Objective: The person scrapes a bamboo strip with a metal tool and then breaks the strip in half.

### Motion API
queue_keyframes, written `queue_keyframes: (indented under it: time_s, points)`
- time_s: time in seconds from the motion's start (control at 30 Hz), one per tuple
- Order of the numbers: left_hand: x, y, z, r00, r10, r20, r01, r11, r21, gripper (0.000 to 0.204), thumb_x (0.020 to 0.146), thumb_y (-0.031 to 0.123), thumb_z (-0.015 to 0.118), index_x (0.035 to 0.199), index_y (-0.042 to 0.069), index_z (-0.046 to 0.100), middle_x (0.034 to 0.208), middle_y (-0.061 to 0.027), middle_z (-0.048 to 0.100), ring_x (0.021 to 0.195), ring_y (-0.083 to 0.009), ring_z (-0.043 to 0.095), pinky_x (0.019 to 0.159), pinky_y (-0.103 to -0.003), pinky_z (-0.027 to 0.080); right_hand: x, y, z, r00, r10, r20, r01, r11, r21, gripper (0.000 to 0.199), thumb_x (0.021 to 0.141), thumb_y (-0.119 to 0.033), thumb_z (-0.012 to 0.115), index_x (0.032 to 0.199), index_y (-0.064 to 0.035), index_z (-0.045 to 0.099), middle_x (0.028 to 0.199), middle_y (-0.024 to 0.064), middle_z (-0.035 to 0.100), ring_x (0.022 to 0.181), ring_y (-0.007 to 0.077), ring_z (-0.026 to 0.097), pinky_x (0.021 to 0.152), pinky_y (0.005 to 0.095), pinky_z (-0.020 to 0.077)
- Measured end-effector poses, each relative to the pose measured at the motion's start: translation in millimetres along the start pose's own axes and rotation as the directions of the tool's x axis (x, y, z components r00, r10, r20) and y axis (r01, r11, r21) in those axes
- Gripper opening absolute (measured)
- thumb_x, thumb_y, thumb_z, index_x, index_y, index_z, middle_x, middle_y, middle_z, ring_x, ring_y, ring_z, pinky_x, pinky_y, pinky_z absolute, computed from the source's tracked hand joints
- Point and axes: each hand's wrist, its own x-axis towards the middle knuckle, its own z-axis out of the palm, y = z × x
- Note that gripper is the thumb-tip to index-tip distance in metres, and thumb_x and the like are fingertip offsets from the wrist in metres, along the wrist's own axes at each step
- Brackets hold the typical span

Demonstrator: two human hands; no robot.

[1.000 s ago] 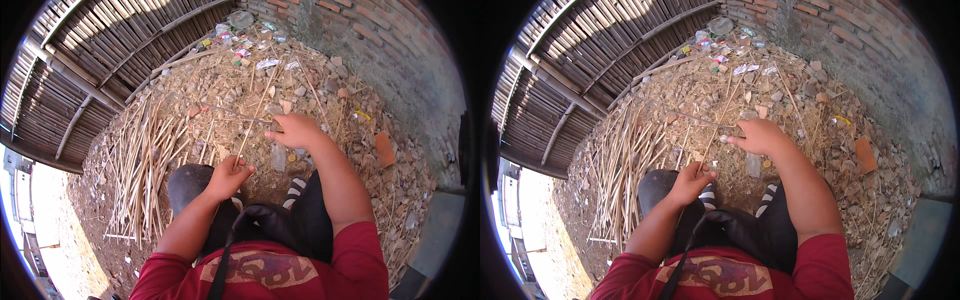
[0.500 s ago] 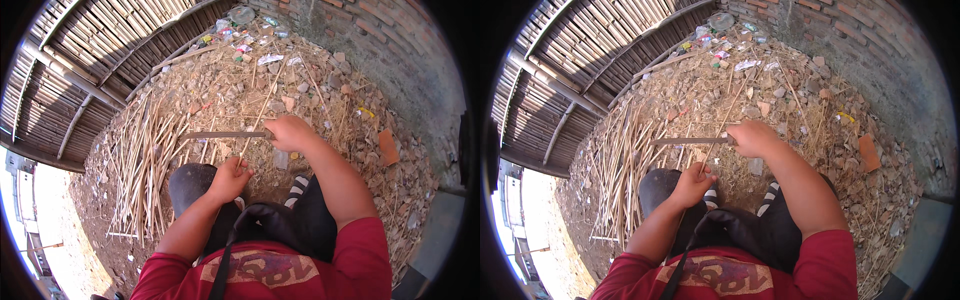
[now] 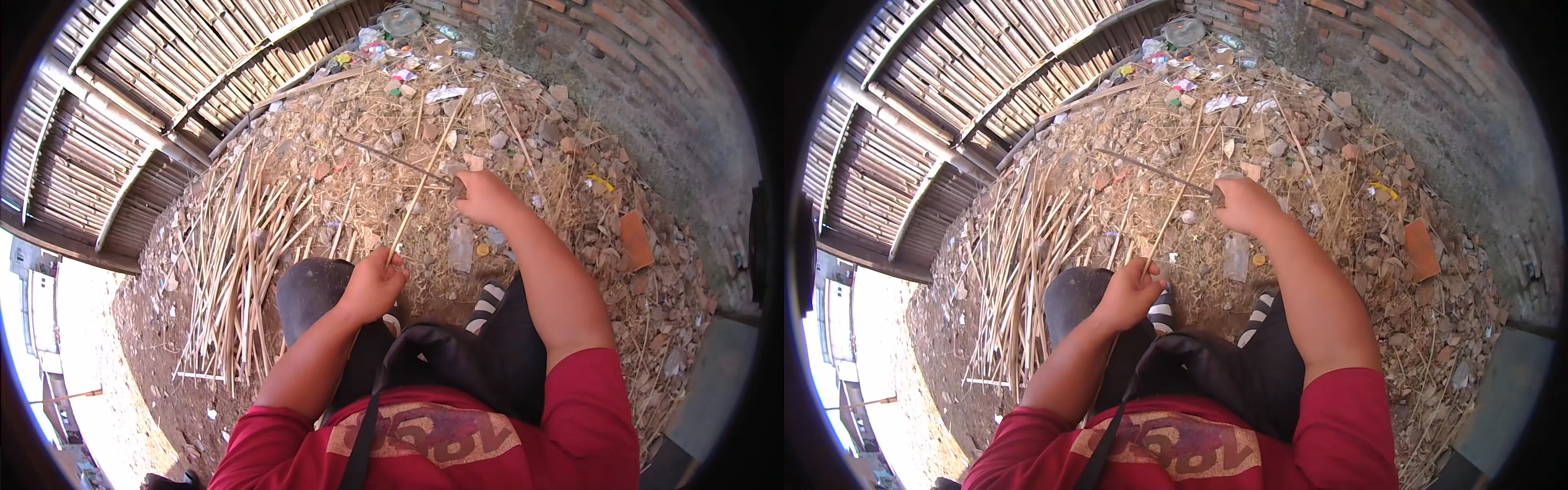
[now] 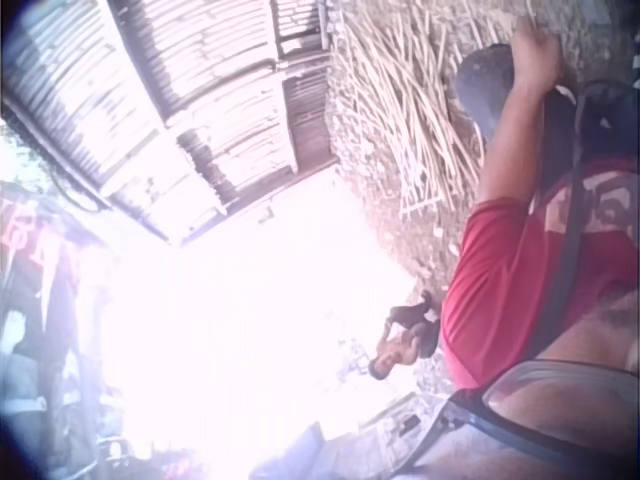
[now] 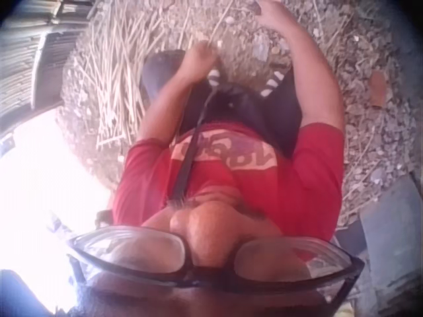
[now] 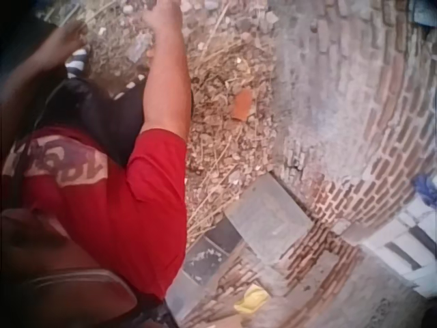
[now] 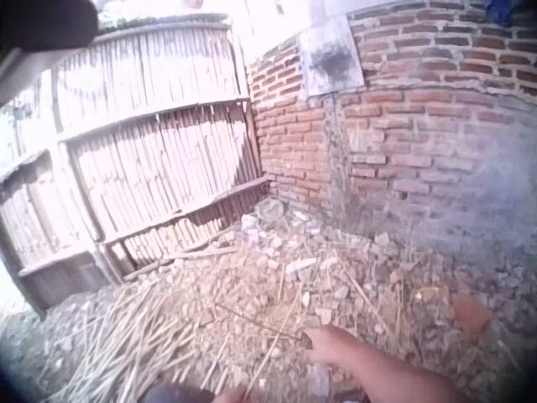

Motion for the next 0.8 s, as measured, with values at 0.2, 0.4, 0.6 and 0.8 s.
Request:
queue_keyframes:
  time_s: [0.2, 0.4, 0.6, 0.8]
  points:
    - [4.6, -4.6, 1.9, 0.997, 0.024, 0.067, -0.014, 0.989, -0.149, 0.023, 0.091, 0.01, 0.072, 0.104, 0.003, 0.055, 0.071, 0.0019, 0.054, 0.063, -0.0051, 0.049, 0.053, -0.026, 0.04, -2.4, -0.8, 17.8, 0.993, -0.077, 0.093, 0.085, 0.993, -0.087, 0.023, 0.076, -0.018, 0.069, 0.096, -0.0095, 0.064, 0.084, 0.0161, 0.069, 0.085, 0.039, 0.068, 0.074, 0.0508, 0.0532]
    - [-1.4, -11.3, 0.3, 0.998, 0.053, -0.03, -0.053, 0.999, -0.002, 0.02, 0.091, 0.008, 0.069, 0.104, 0.002, 0.055, 0.07, 0.0016, 0.054, 0.062, -0.0063, 0.05, 0.054, -0.027, 0.04, -7.3, -33.3, 2.8, 0.977, -0.116, 0.179, 0.144, 0.977, -0.158, 0.02, 0.076, -0.018, 0.069, 0.093, -0.0082, 0.064, 0.084, 0.0172, 0.069, 0.084, 0.0392, 0.068, 0.074, 0.0503, 0.053]
    - [7.4, -16.8, 2.2, 0.998, 0.058, -0.04, -0.057, 0.998, 0.032, 0.02, 0.091, 0.009, 0.069, 0.104, 0.001, 0.055, 0.069, 0.0021, 0.054, 0.061, -0.0058, 0.05, 0.053, -0.026, 0.039, 0.2, -10.7, 12.6, 0.996, -0.054, 0.078, 0.063, 0.991, -0.121, 0.018, 0.076, -0.018, 0.068, 0.092, -0.0091, 0.064, 0.083, 0.0162, 0.069, 0.084, 0.0381, 0.068, 0.074, 0.0498, 0.0534]
    - [4.3, -18.1, 4.3, 0.999, 0.046, 0.024, -0.047, 0.998, 0.039, 0.02, 0.091, 0.01, 0.07, 0.103, 0.002, 0.056, 0.068, 0.0018, 0.054, 0.06, -0.0062, 0.051, 0.053, -0.027, 0.04, 2.2, 5.3, 5.8, 0.997, 0.039, 0.07, -0.042, 0.998, 0.05, 0.018, 0.076, -0.018, 0.069, 0.092, -0.01, 0.066, 0.086, 0.0166, 0.068, 0.082, 0.038, 0.067, 0.073, 0.0502, 0.0532]
